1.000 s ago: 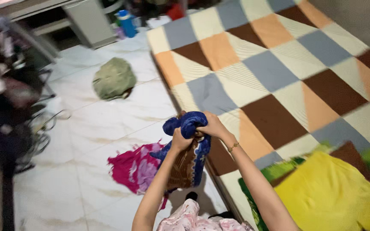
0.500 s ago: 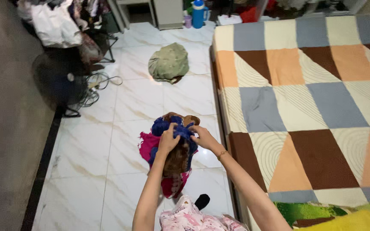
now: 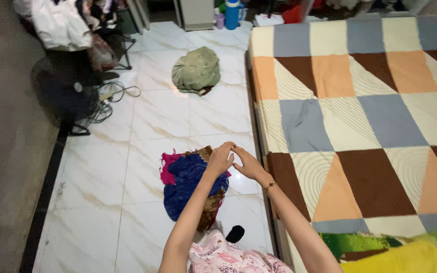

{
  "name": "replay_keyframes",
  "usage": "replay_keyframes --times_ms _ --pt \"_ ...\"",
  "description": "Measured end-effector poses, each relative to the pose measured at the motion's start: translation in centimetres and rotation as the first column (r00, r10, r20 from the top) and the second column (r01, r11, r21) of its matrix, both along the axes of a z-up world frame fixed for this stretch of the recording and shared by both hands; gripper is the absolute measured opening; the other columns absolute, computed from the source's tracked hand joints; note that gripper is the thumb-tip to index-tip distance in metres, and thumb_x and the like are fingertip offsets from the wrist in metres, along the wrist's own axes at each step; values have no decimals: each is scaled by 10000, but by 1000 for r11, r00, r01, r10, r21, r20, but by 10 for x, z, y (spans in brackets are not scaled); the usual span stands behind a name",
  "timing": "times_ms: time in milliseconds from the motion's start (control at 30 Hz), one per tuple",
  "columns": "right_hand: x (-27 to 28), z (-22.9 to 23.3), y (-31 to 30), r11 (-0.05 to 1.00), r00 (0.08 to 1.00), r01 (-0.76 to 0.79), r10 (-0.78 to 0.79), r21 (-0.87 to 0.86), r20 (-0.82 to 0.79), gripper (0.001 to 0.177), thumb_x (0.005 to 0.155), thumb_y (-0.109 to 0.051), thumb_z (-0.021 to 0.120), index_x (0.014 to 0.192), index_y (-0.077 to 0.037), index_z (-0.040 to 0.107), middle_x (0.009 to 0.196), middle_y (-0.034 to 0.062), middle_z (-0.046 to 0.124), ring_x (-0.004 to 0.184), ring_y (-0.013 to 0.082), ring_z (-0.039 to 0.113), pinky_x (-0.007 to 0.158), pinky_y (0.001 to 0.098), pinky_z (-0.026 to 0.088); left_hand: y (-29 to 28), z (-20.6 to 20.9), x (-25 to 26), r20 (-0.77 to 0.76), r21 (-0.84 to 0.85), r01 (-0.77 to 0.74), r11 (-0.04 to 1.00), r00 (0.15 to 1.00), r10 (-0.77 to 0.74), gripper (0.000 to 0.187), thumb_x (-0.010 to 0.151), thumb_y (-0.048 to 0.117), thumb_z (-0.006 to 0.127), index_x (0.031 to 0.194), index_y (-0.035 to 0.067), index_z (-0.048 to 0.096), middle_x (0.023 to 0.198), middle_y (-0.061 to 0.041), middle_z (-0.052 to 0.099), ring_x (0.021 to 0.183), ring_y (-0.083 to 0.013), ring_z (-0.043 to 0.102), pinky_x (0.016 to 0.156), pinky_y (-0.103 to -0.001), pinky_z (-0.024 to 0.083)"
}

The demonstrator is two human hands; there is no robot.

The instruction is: The person folds and stacks several pieces of bedding on a bed, including a patterned sheet, a floral blanket, a blue towel, a yellow towel, and a green pillow. They then roll the bedsheet and place it on the floor.

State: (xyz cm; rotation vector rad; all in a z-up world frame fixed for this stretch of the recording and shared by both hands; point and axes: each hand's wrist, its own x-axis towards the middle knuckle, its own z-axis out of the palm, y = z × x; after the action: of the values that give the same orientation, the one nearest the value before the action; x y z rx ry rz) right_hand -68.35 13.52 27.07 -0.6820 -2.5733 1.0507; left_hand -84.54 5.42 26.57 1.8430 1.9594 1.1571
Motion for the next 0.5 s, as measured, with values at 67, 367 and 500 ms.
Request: replay_keyframes --times_ms 67,367,500 --pt "25 -2 9 999 999 52 -52 14 2 667 877 -192 712 1481 -75 453 1547 169 463 1428 359 434 1157 432 383 13 4 23 -20 1 62 998 998 -62 394 835 82 668 1218 32 590 1220 -173 660 1094 -387 650 912 -487 524" --pt "182 -21 21 915 915 398 -401 65 47 675 839 -189 728 1444 -18 481 1587 169 415 1465 336 395 1195 423 348 66 -9 159 -30 -82 377 923 925 -380 616 825 96 675 1416 60 505 1431 -167 566 1237 -359 595 1008 -466 508" --pt "268 -30 11 836 830 539 -548 102 103 720 832 -209 736 1475 -43 458 1598 154 392 1462 336 379 1181 440 344 87 -18 239 -80 -131 537 833 832 -549 705 836 121 705 1485 95 431 1516 -182 478 1290 -368 555 1025 -508 468"
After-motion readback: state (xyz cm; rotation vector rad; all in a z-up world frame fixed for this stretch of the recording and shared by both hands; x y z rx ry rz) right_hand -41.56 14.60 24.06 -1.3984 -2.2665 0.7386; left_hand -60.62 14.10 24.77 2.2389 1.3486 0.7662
